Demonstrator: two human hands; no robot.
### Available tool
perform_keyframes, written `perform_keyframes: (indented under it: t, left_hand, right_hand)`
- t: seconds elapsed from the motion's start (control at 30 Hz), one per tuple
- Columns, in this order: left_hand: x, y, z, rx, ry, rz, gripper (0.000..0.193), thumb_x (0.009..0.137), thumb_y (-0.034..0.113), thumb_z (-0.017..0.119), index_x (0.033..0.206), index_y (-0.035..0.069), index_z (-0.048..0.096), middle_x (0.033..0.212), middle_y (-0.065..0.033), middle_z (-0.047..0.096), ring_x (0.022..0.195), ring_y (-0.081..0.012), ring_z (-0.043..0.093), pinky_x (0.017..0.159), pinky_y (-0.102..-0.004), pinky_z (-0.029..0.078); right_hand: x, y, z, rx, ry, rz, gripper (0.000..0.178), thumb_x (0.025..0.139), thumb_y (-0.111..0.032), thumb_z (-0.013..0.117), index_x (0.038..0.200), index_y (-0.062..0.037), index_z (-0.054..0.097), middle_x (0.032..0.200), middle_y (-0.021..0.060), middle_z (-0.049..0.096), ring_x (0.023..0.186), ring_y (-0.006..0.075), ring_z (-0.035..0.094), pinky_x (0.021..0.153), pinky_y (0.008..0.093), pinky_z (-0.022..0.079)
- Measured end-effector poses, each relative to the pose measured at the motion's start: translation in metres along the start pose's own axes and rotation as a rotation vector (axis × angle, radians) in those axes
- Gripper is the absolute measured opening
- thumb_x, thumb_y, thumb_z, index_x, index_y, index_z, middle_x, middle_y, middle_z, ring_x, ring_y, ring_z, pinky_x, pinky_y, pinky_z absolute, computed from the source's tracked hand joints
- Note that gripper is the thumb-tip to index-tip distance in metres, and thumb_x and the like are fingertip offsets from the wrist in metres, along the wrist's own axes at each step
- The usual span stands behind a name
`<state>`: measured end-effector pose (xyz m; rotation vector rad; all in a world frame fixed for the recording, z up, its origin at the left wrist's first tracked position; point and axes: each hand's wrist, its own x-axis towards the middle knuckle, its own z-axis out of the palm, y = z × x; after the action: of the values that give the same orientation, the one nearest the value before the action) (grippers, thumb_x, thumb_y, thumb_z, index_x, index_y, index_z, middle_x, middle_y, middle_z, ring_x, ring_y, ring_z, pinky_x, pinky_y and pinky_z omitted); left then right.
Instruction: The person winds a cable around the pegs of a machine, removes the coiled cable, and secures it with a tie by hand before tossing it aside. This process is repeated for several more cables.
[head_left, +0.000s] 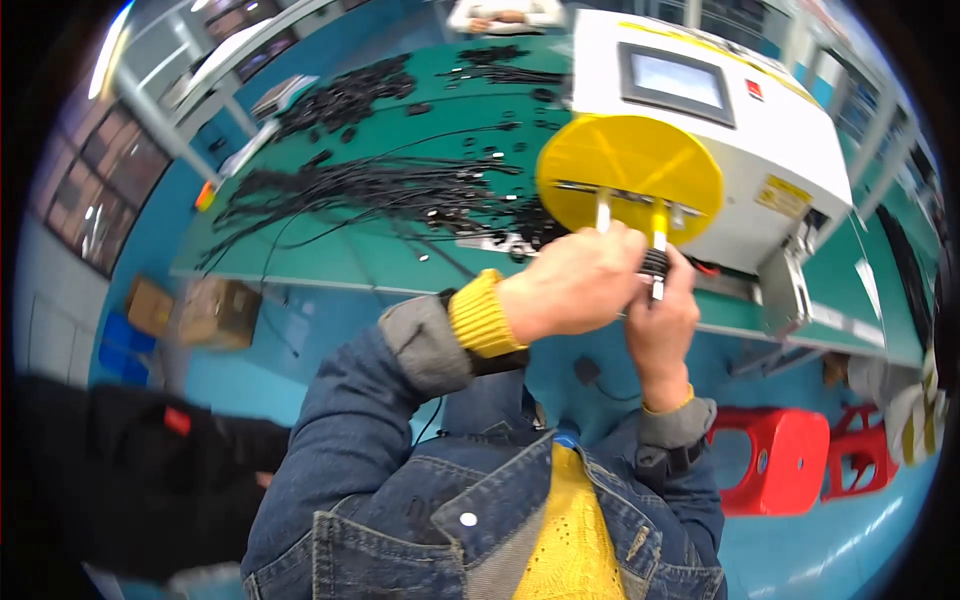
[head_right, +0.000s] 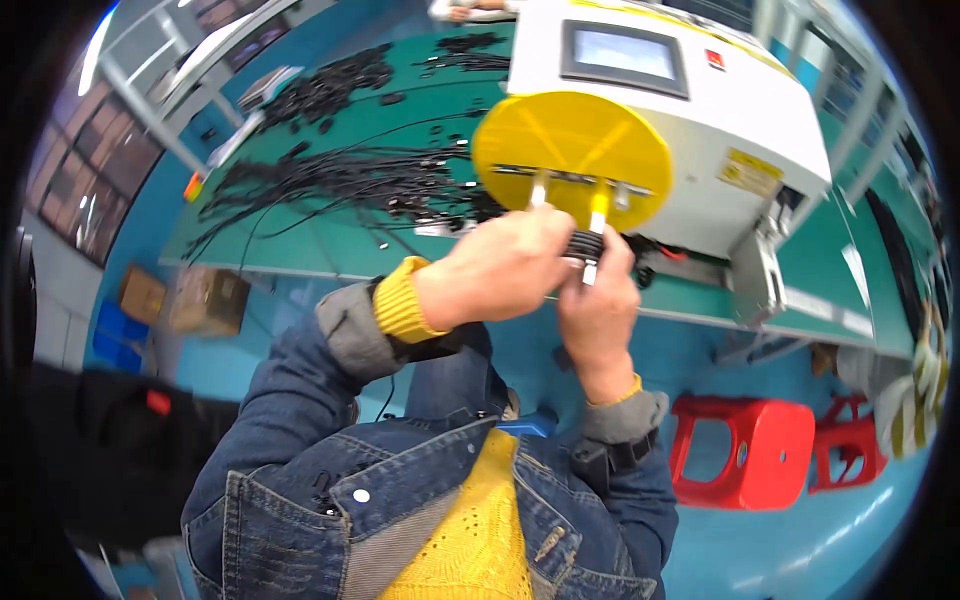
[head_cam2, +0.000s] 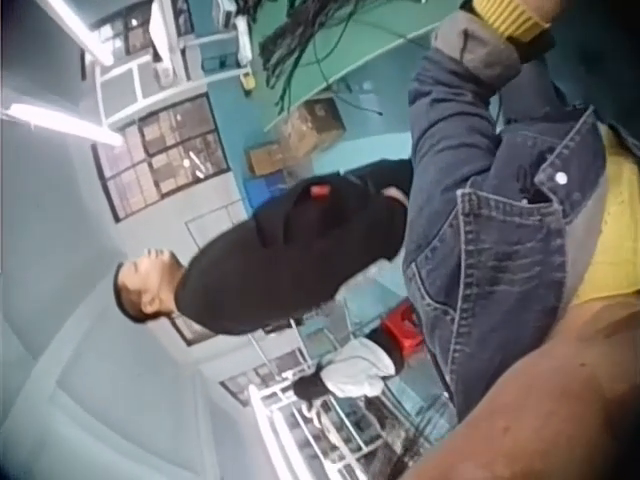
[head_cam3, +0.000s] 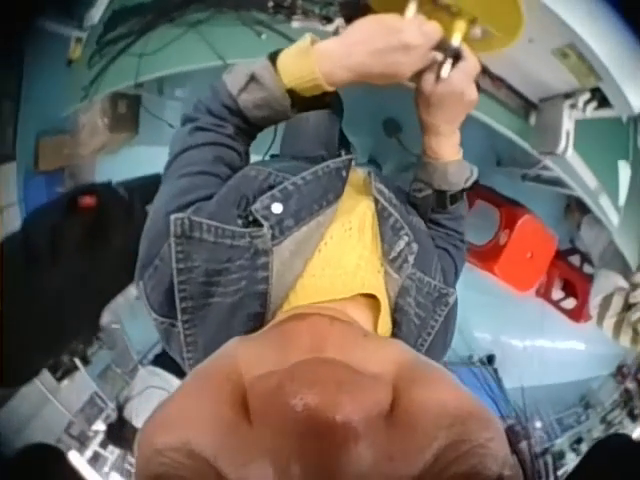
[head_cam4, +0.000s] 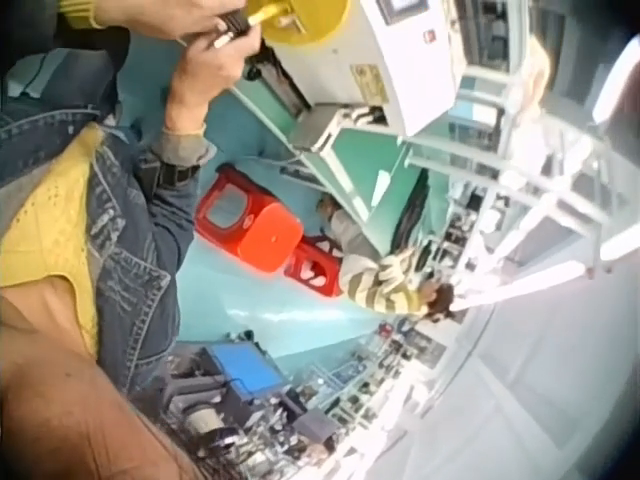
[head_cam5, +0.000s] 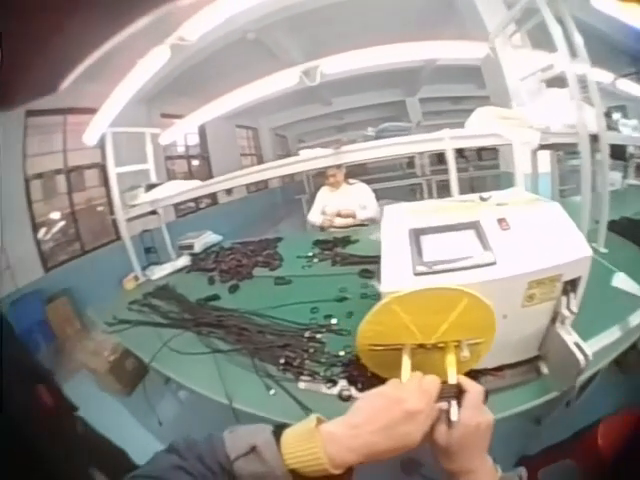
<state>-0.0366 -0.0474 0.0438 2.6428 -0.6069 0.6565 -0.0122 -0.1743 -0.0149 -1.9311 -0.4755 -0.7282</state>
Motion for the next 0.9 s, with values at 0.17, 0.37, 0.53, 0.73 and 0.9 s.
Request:
perform_keyframes:
  t: [0.17, 0.37, 0.53, 0.73, 0.9]
  left_hand:
    - [-0.011, 0.009, 0.004, 0.161, 0.054, 0.049, 0.019, 0.075, 0.018, 0.056, 0.075, 0.002, 0.046, 0.069, -0.0143, 0.05, 0.058, -0.0285, 0.055, 0.049, -0.0346, 0.045]
    - [-0.068, 0.043, 0.015, 0.177, -0.051, -0.016, 0.021, 0.075, 0.021, 0.055, 0.076, 0.002, 0.047, 0.07, -0.0133, 0.05, 0.057, -0.0238, 0.055, 0.045, -0.0297, 0.044]
    - [-0.11, 0.022, 0.05, -0.235, -0.383, -0.164, 0.035, 0.081, 0.03, 0.055, 0.09, -0.003, 0.049, 0.084, -0.0171, 0.053, 0.064, -0.0248, 0.058, 0.053, -0.0271, 0.048]
    - [-0.11, -0.003, 0.08, -0.682, -0.235, -0.223, 0.043, 0.082, 0.035, 0.059, 0.097, -0.004, 0.048, 0.094, -0.0149, 0.054, 0.071, -0.0192, 0.06, 0.06, -0.0263, 0.05]
    - [-0.102, 0.011, 0.051, -1.245, -0.952, -0.627, 0.038, 0.081, 0.03, 0.062, 0.093, -0.003, 0.049, 0.083, -0.0085, 0.054, 0.069, -0.0127, 0.057, 0.059, -0.0252, 0.05]
  right_hand:
    - [-0.007, -0.009, -0.011, 0.011, -0.031, 0.047, 0.026, 0.082, -0.014, 0.056, 0.105, -0.0031, 0.052, 0.083, 0.019, 0.061, 0.073, 0.0359, 0.061, 0.063, 0.0381, 0.048]
    - [-0.061, -0.014, -0.031, -0.031, -0.247, -0.014, 0.024, 0.076, -0.01, 0.058, 0.097, -0.0007, 0.051, 0.074, 0.0177, 0.059, 0.063, 0.0367, 0.059, 0.055, 0.041, 0.047]
    - [-0.108, 0.032, -0.024, -0.04, -0.561, 0.041, 0.022, 0.074, -0.008, 0.059, 0.091, -0.0004, 0.048, 0.069, 0.0176, 0.057, 0.06, 0.0363, 0.059, 0.052, 0.0406, 0.047]
    - [-0.113, 0.026, -0.018, 0.053, -0.601, -0.172, 0.023, 0.071, -0.006, 0.06, 0.089, -0.0025, 0.045, 0.064, 0.0178, 0.056, 0.059, 0.0377, 0.058, 0.05, 0.0419, 0.045]
    - [-0.116, 0.022, -0.026, 0.121, -0.63, -0.039, 0.02, 0.072, -0.006, 0.058, 0.087, -0.0025, 0.045, 0.06, 0.0161, 0.056, 0.056, 0.035, 0.058, 0.05, 0.0405, 0.047]
